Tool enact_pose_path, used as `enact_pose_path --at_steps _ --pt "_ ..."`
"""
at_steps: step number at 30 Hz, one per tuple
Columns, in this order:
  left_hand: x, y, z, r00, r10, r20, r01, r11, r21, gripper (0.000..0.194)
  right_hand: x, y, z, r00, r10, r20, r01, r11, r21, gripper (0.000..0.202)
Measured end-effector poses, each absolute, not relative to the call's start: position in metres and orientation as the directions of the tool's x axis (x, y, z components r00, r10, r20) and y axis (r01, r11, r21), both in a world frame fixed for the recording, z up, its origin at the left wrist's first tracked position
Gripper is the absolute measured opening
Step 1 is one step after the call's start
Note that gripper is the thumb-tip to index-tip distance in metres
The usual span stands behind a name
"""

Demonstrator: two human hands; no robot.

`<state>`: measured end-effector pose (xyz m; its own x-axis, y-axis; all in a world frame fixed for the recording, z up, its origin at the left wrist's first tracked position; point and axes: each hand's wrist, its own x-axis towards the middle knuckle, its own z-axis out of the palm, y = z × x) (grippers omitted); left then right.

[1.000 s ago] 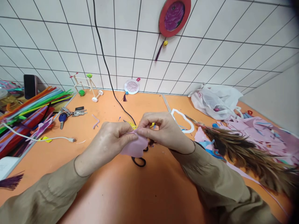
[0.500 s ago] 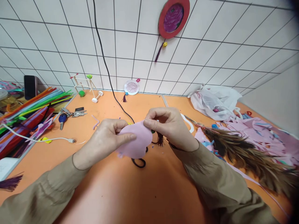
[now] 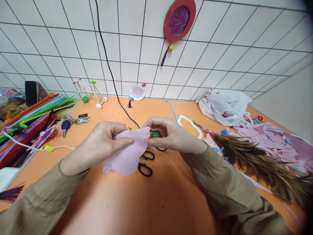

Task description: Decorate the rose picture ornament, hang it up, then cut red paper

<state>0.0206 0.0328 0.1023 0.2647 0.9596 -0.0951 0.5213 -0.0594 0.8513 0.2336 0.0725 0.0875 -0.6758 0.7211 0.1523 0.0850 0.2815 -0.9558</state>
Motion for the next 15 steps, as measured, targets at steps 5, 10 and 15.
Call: enact_pose_path --at_steps 5,10,15 --pt "0.009 0.036 0.102 0.298 0.955 -0.015 0.635 -0.186 0.75 0.025 0.237 0.073 0.089 -0.609 0.786 0.104 0.133 0.23 -0.964 0.02" --pt "0.002 0.039 0.099 0.323 0.946 0.031 0.695 -0.259 0.67 0.023 0.236 0.07 0.09 -0.542 0.825 0.16 0.171 0.295 -0.94 0.014" --pt "0.006 0.039 0.096 0.277 0.961 0.01 0.704 -0.21 0.678 0.026 0.232 0.064 0.089 -0.476 0.8 0.365 0.25 0.521 -0.816 0.008"
